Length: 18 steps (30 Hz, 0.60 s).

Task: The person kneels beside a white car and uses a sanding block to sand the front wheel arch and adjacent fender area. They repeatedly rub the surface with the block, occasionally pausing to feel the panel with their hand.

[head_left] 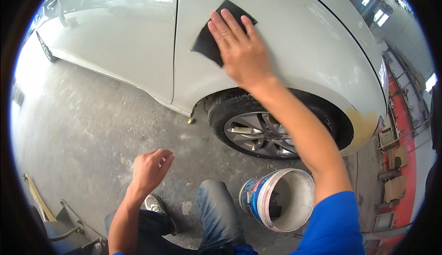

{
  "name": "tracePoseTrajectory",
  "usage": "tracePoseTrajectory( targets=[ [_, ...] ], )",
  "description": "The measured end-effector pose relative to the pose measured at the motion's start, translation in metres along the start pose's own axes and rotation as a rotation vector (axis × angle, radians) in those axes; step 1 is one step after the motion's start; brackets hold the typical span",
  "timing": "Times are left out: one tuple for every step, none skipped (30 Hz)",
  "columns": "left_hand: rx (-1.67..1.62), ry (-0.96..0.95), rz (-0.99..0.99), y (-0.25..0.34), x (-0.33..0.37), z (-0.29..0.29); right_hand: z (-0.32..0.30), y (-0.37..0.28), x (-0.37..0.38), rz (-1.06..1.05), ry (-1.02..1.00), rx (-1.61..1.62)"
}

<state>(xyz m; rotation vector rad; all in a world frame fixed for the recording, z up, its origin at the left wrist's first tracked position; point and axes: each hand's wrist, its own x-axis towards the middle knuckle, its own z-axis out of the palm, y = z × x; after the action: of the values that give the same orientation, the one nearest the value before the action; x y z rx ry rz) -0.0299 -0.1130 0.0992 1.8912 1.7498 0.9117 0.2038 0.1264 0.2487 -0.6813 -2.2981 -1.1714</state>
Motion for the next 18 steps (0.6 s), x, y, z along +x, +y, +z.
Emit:
tracePoseTrajectory(
  targets=[
    [0.067,0.002,0.028,-0.011,-0.003,0.003,-0.004,0.006,-0.005,-0.027,-0.023,0.027],
    [0.128,0.006,0.059,-0.020,-0.006,0.001,-0.018,0.017,-0.027,0.005,-0.049,0.053],
    [0.142,-0.035,-0.016,-0.018,-0.014,-0.005,-0.032,0.032,-0.060,0.077,-0.101,0.054],
    [0.111,-0.030,-0.037,-0.018,-0.023,-0.012,-0.051,0.047,-0.093,0.139,-0.141,0.000],
    [0.104,-0.018,-0.065,-0.020,-0.036,-0.026,-0.065,0.051,-0.116,0.218,-0.161,0.022],
    [0.077,-0.010,-0.073,-0.020,-0.039,-0.033,-0.068,0.062,-0.134,0.183,-0.141,-0.032],
    [0.041,0.027,-0.110,-0.015,-0.039,-0.033,-0.066,0.059,-0.119,0.210,-0.155,-0.036],
    [-0.001,0.043,-0.143,-0.010,-0.039,-0.032,-0.063,0.047,-0.100,0.245,-0.188,-0.043],
    [0.003,0.051,-0.085,-0.007,-0.035,-0.028,-0.046,0.039,-0.074,0.219,-0.135,-0.023],
    [-0.023,0.010,-0.077,0.005,-0.026,-0.024,-0.030,0.034,-0.043,0.178,-0.068,-0.010],
    [-0.035,0.005,-0.035,0.010,-0.017,-0.017,-0.015,0.028,-0.011,0.159,-0.037,0.002],
    [-0.039,0.004,0.002,0.013,-0.010,-0.011,-0.006,0.016,0.020,0.185,0.023,0.138],
    [-0.024,-0.027,0.005,0.020,-0.001,-0.007,0.004,0.016,0.035,0.161,0.032,0.106],
    [0.028,-0.037,0.013,0.016,0.002,-0.003,0.005,0.017,0.041,0.128,0.013,0.111],
    [0.077,-0.047,0.025,0.009,0.006,0.002,-0.004,0.032,0.034,0.063,-0.045,0.112],
    [0.130,-0.054,0.028,0.000,0.005,0.004,-0.013,0.049,0.022,-0.005,-0.099,0.123],
    [0.144,-0.061,0.020,-0.010,0.002,0.002,-0.026,0.067,-0.002,0.041,-0.110,0.139],
    [0.137,-0.043,-0.004,-0.018,-0.006,-0.005,-0.040,0.085,-0.037,0.085,-0.125,0.158]
  ],
)
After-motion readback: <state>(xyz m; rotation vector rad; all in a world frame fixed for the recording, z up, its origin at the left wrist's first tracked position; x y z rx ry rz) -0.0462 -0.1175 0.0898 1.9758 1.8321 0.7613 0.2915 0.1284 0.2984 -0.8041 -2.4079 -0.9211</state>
